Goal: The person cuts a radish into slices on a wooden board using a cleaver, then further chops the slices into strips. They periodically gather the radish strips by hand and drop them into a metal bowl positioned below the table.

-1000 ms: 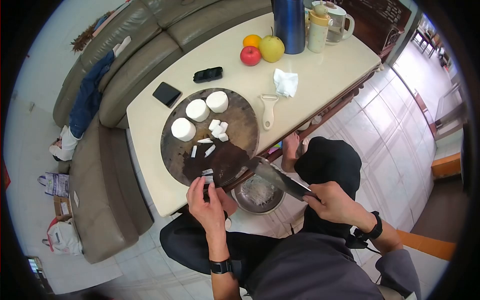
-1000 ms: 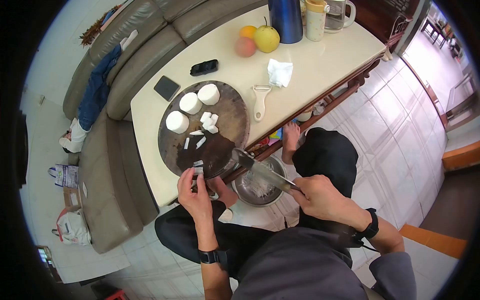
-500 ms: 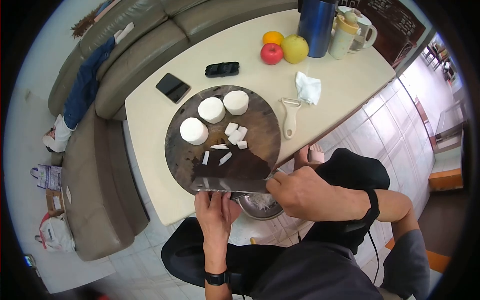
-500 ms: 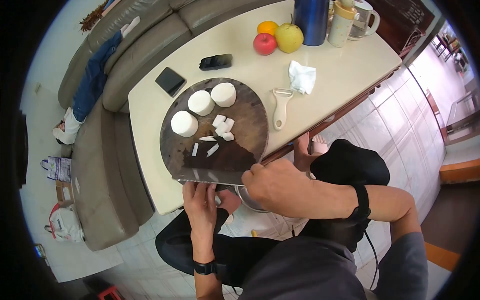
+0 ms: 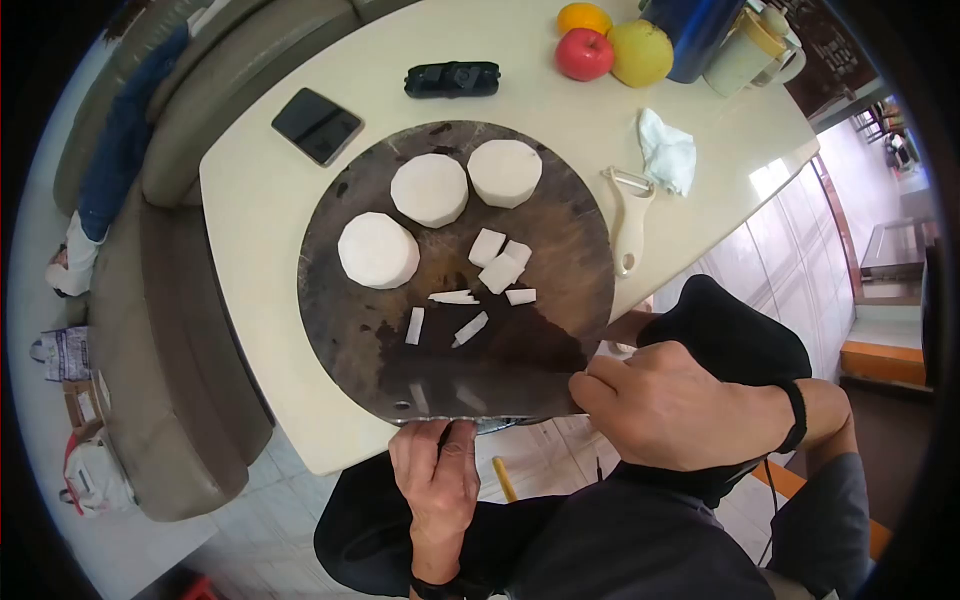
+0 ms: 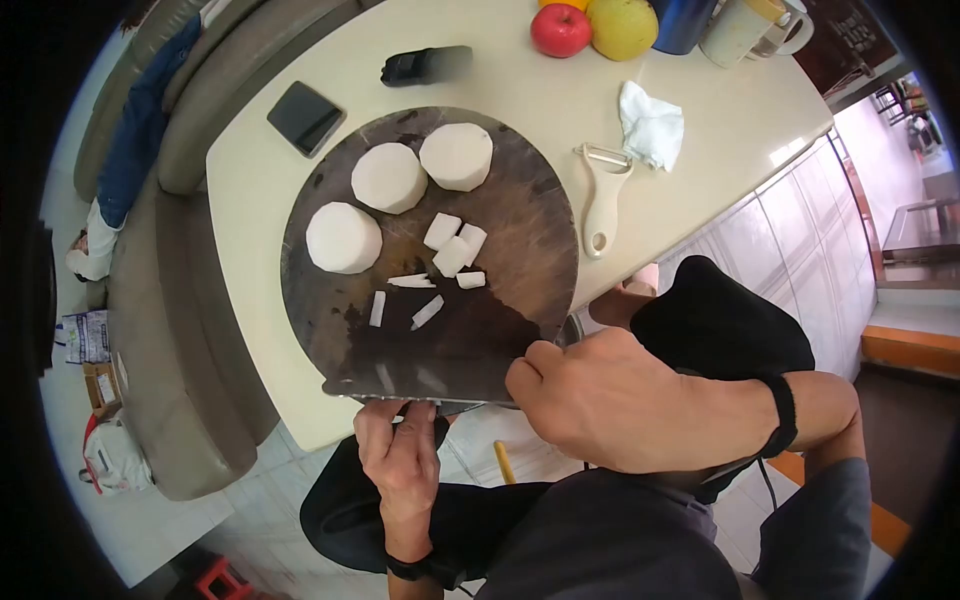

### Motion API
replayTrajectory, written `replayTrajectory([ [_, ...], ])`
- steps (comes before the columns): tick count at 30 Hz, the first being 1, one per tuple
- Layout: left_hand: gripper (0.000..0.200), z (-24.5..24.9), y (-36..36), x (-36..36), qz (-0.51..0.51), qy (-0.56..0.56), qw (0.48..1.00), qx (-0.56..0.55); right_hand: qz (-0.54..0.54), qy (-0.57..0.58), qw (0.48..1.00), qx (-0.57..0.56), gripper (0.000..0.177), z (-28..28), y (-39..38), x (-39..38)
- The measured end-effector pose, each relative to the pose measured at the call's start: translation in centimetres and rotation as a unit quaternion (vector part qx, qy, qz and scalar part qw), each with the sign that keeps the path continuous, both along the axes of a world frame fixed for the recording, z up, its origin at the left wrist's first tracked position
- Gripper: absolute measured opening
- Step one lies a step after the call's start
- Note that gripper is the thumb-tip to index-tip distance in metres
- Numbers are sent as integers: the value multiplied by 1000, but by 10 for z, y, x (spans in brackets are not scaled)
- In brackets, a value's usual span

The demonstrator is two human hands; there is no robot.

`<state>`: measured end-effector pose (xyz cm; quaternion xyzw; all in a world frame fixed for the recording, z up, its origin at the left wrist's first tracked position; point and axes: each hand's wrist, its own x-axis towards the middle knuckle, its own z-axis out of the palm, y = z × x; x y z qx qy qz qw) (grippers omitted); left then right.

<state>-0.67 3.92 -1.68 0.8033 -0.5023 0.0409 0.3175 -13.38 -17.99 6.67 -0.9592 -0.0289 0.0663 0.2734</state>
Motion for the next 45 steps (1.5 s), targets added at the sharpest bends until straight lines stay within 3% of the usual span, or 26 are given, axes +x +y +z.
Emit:
replayTrajectory([
  [13,25,-15,23,-15,-22,-58,996,71,35,-67,994,-78,27,-4,9,-1],
  [17,33,-14,19,-18,-24,-37,996,83,51,-79,989,-111,26,-7,8,-1],
  [37,38,-5,9,-15,-30,-19,994,105,88,-38,986,-133,23,-6,19,25],
  [45,41,4,11,-18,-19,-8,989,144,52,-9,998,-38,22,-3,5,18],
])
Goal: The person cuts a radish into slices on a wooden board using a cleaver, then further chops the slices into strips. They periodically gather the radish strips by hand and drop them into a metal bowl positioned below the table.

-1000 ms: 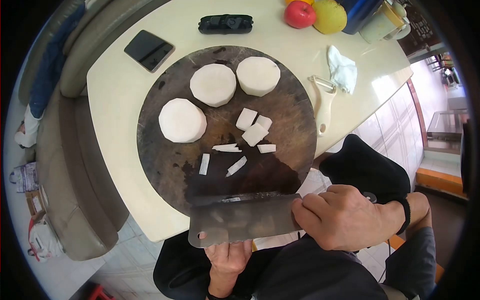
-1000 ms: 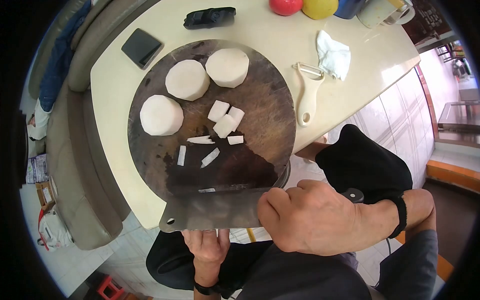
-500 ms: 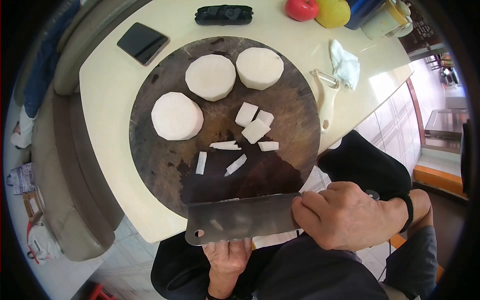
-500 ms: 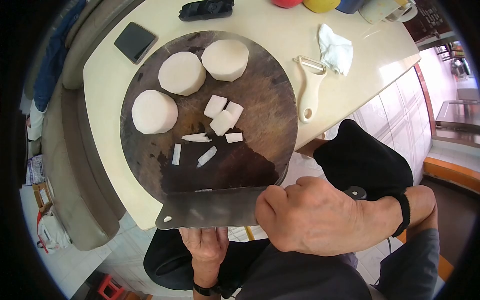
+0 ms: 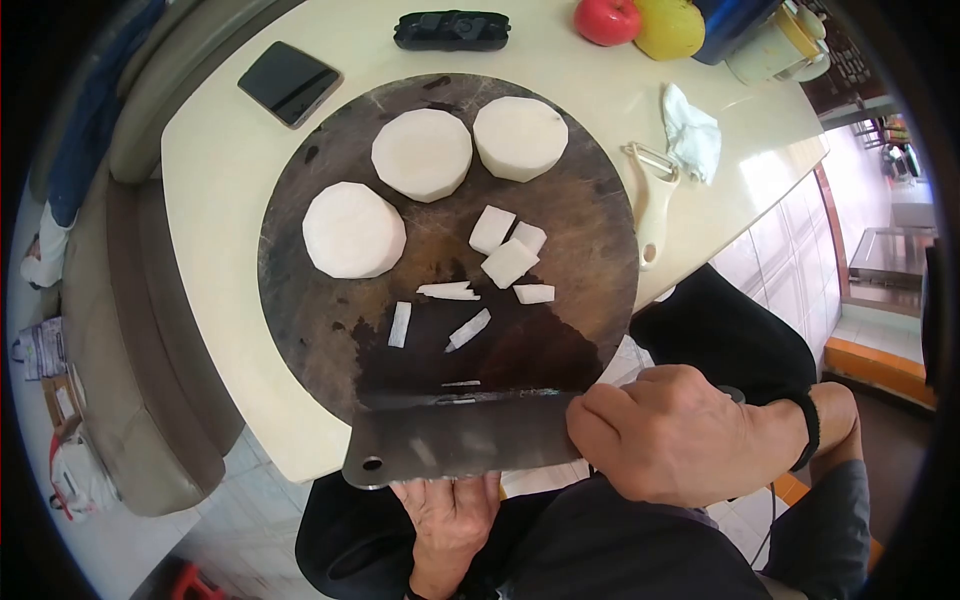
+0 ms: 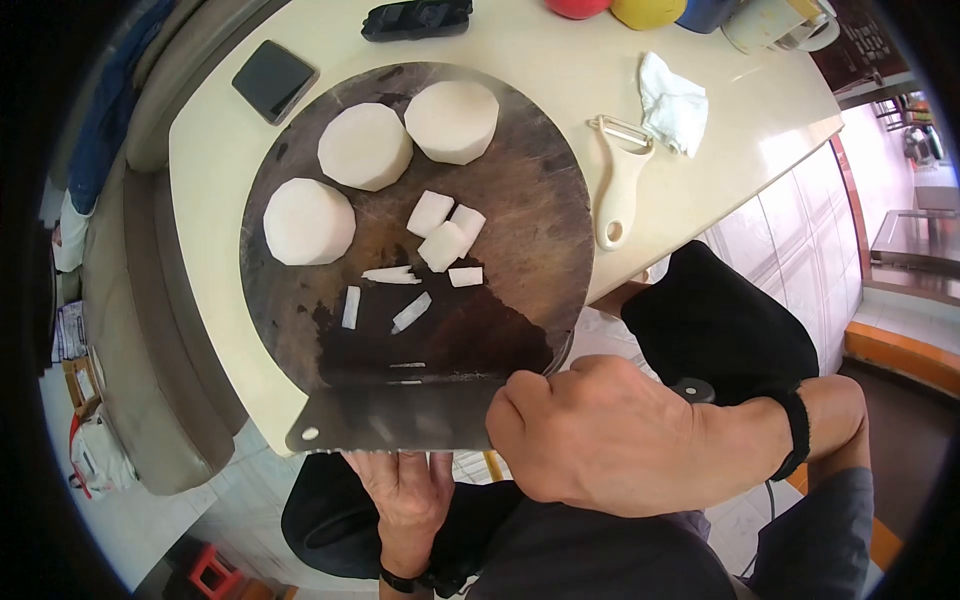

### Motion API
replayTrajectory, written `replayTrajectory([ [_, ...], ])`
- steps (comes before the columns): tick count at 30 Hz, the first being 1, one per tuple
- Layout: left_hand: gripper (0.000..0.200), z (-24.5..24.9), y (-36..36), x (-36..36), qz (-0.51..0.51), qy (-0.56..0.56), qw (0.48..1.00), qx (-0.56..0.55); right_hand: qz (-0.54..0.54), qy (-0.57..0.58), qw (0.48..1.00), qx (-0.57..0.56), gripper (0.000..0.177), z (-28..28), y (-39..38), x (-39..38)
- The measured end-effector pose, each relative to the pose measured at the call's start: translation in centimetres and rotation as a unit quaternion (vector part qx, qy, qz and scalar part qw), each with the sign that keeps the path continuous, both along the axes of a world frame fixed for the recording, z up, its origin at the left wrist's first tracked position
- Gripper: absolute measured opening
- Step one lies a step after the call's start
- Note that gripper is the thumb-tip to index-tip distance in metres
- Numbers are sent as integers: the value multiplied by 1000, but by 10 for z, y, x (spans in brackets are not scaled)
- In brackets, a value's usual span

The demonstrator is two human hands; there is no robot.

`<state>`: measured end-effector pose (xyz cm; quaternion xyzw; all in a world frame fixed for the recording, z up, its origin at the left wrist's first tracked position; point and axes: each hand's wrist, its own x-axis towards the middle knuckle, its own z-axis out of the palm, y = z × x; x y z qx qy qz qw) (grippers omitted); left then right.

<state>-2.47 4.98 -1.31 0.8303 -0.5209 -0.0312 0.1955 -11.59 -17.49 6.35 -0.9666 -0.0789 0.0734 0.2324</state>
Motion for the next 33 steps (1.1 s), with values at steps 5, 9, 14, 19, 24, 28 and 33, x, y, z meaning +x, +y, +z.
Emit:
replayTrajectory([
  [5,40,-3,4,0,-8,-8,1000,16,11,-10,999,-36,23,-2,4,-3],
  [9,38,-5,5,-4,6,-4,1000,3,40,-18,996,-78,23,-2,13,5],
  [14,40,-5,1,0,-3,-1,1000,-15,1,-12,1000,-15,21,-4,9,7],
  [19,44,-4,-2,1,0,7,1000,-29,-1,10,1000,19,23,1,-1,2],
  [24,41,-8,0,1,4,-8,1000,-28,7,22,999,21,24,2,0,1],
  [28,37,-5,-1,0,8,-5,1000,-20,14,17,1000,-3,21,2,8,9],
  [33,40,-8,-1,0,-9,-21,999,-39,-36,37,999,13,18,-2,10,9],
])
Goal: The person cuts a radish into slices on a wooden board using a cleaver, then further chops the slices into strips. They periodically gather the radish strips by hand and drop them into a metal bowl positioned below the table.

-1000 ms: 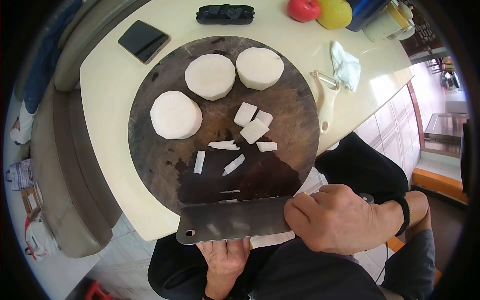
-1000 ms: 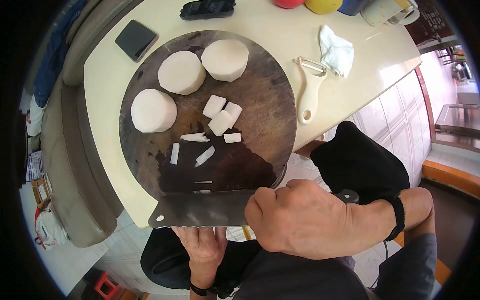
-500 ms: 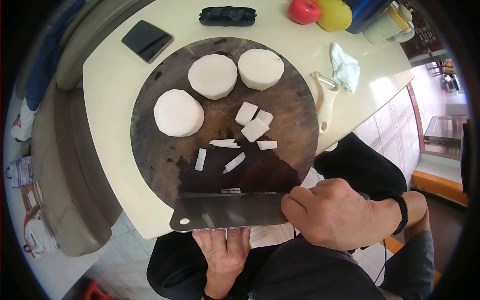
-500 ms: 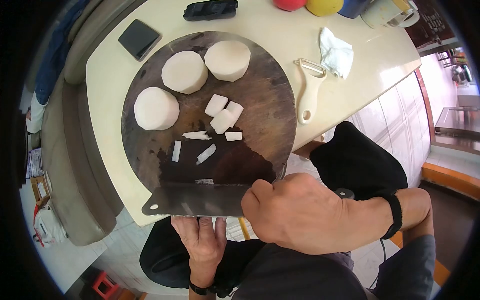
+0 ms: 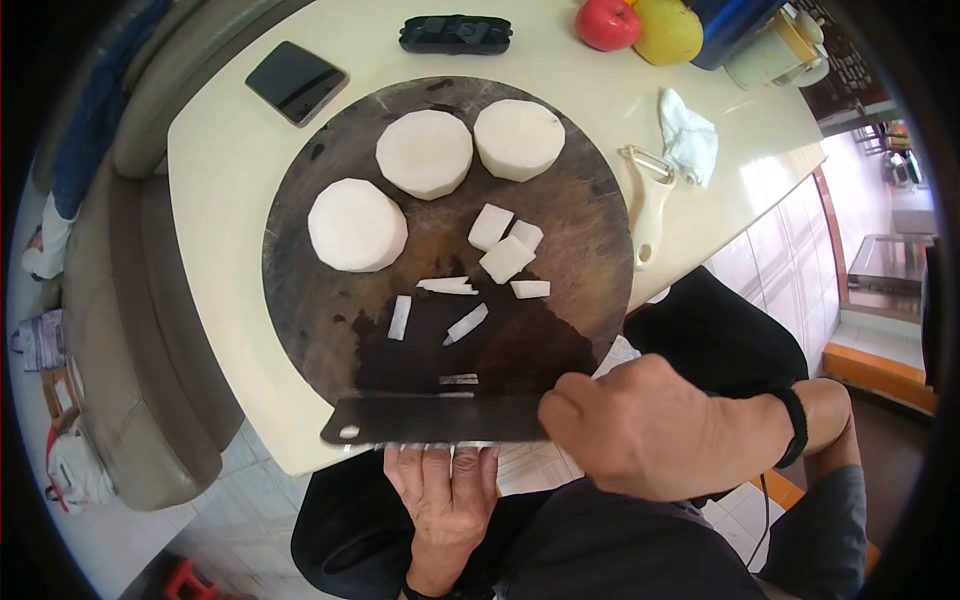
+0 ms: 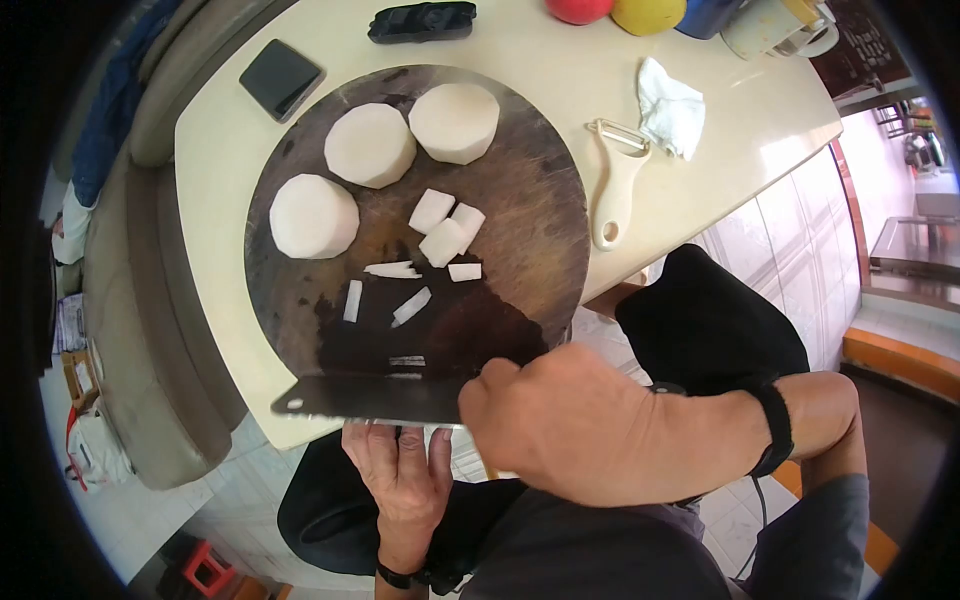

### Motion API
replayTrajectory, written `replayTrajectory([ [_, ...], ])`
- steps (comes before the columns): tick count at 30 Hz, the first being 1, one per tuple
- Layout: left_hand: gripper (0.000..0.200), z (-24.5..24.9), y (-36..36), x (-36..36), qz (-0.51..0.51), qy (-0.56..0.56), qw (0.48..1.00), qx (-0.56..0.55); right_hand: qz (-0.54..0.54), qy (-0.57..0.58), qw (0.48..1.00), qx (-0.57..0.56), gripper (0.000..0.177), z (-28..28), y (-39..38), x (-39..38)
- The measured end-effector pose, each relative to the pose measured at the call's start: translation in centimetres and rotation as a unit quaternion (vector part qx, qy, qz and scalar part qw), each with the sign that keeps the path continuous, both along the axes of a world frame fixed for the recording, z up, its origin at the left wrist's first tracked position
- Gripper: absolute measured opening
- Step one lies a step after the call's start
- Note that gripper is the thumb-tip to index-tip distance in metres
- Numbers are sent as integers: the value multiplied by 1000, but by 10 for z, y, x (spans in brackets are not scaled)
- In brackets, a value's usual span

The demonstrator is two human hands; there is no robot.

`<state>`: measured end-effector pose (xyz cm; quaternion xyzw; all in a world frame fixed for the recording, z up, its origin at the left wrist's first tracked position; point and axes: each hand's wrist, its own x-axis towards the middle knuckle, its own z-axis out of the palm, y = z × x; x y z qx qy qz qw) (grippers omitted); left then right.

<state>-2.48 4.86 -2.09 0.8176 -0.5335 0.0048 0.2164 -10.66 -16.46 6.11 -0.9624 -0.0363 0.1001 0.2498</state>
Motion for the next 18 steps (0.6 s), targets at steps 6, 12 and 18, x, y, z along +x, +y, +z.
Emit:
replayTrajectory([
  [6,41,-1,8,-7,14,20,999,-33,16,-20,999,23,22,5,-10,-12],
  [12,37,-4,11,-8,16,20,1000,7,25,-28,999,-4,23,1,2,-20],
  [18,37,-3,11,-9,21,6,1000,17,34,-46,997,-58,22,-3,5,-21],
])
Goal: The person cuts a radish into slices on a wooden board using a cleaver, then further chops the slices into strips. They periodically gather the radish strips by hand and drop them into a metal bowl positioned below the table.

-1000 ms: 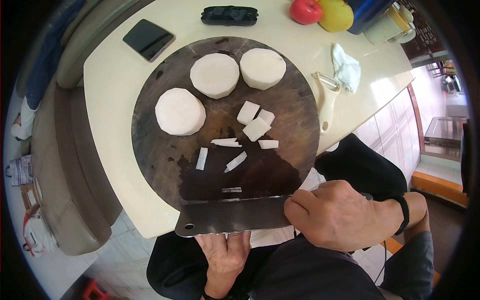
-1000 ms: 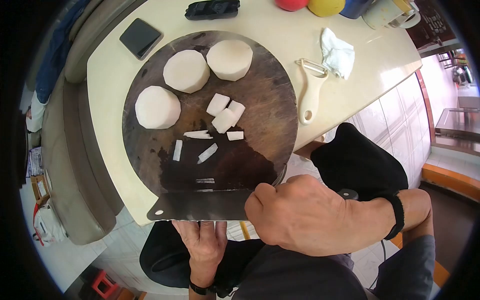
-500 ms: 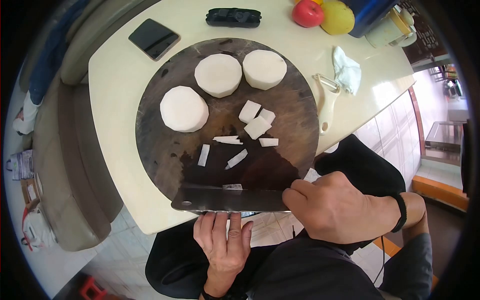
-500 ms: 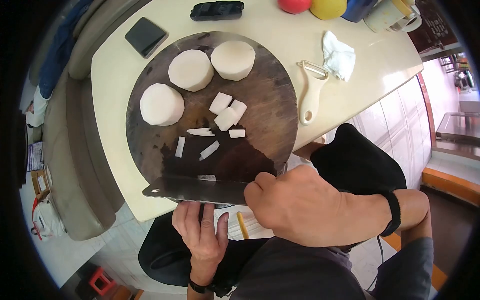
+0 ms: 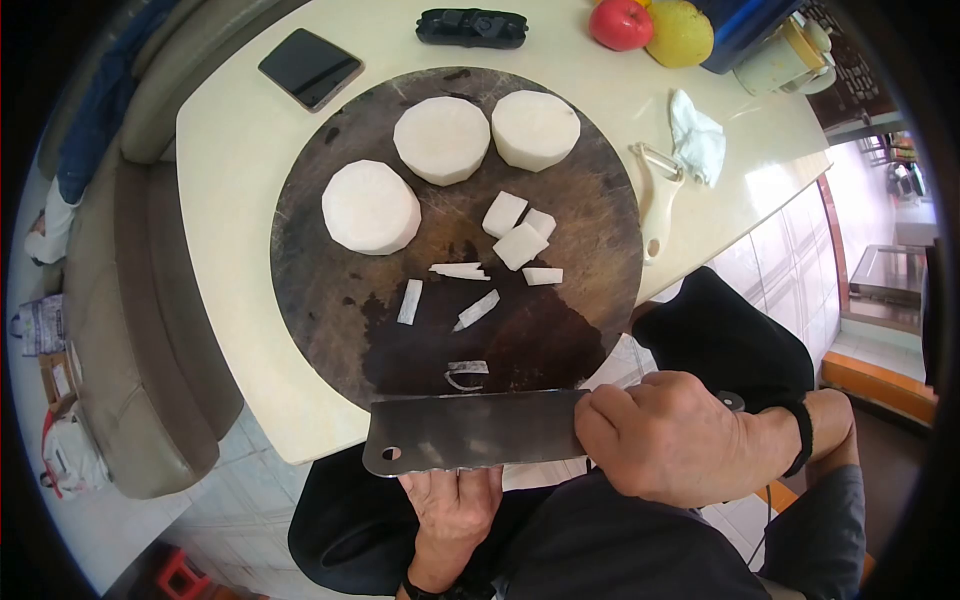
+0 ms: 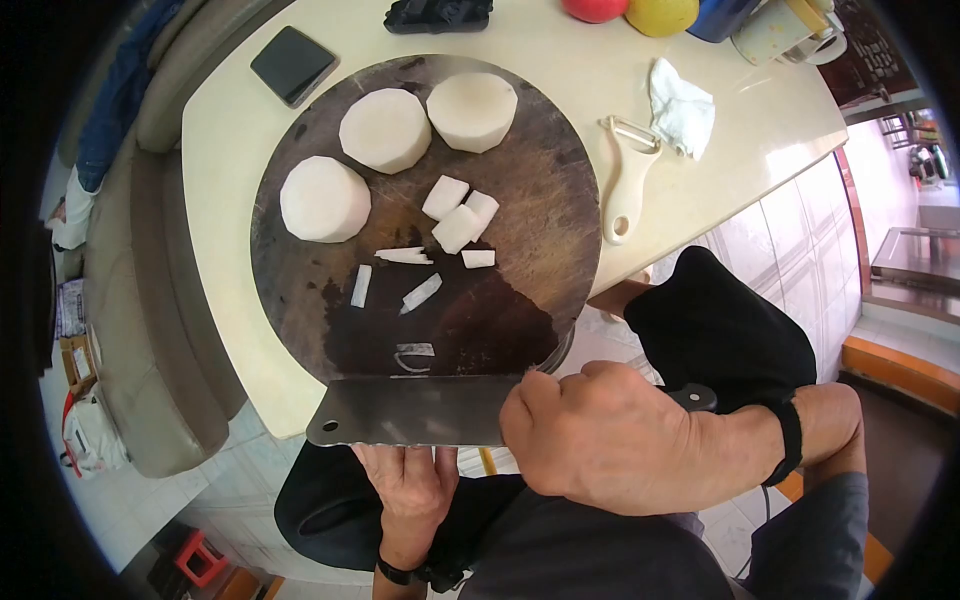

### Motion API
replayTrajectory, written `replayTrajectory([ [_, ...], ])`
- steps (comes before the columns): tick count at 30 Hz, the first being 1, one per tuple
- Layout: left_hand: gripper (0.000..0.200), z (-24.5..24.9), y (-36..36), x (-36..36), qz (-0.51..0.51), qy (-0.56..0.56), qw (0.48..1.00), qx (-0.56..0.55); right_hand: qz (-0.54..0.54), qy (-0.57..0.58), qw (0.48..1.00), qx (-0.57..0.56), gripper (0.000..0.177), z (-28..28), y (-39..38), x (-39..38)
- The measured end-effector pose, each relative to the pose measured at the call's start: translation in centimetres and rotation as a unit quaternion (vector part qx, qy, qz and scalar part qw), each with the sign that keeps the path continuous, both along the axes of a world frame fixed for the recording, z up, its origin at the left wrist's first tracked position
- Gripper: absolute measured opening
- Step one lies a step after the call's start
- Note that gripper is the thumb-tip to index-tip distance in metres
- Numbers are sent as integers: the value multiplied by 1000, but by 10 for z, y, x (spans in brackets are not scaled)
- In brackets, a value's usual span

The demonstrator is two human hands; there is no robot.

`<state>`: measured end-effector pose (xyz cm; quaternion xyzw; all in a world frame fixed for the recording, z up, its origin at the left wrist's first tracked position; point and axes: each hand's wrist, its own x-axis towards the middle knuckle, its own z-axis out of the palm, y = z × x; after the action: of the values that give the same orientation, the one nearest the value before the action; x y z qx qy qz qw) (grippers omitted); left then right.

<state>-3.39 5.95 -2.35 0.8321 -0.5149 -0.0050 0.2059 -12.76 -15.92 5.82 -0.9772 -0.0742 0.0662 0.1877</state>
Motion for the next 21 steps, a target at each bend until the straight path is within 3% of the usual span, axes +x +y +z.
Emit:
replayTrajectory([
  [6,36,-1,0,1,-3,-3,1000,-15,34,-30,998,-47,20,0,11,10],
  [8,38,2,-3,1,-11,1,1000,-21,25,10,999,-40,27,6,12,13],
  [11,40,1,-4,1,-10,7,1000,-24,-7,-12,1000,5,19,-1,10,11],
  [21,37,3,-3,2,-9,22,999,-22,-2,-6,1000,11,20,2,5,1],
])
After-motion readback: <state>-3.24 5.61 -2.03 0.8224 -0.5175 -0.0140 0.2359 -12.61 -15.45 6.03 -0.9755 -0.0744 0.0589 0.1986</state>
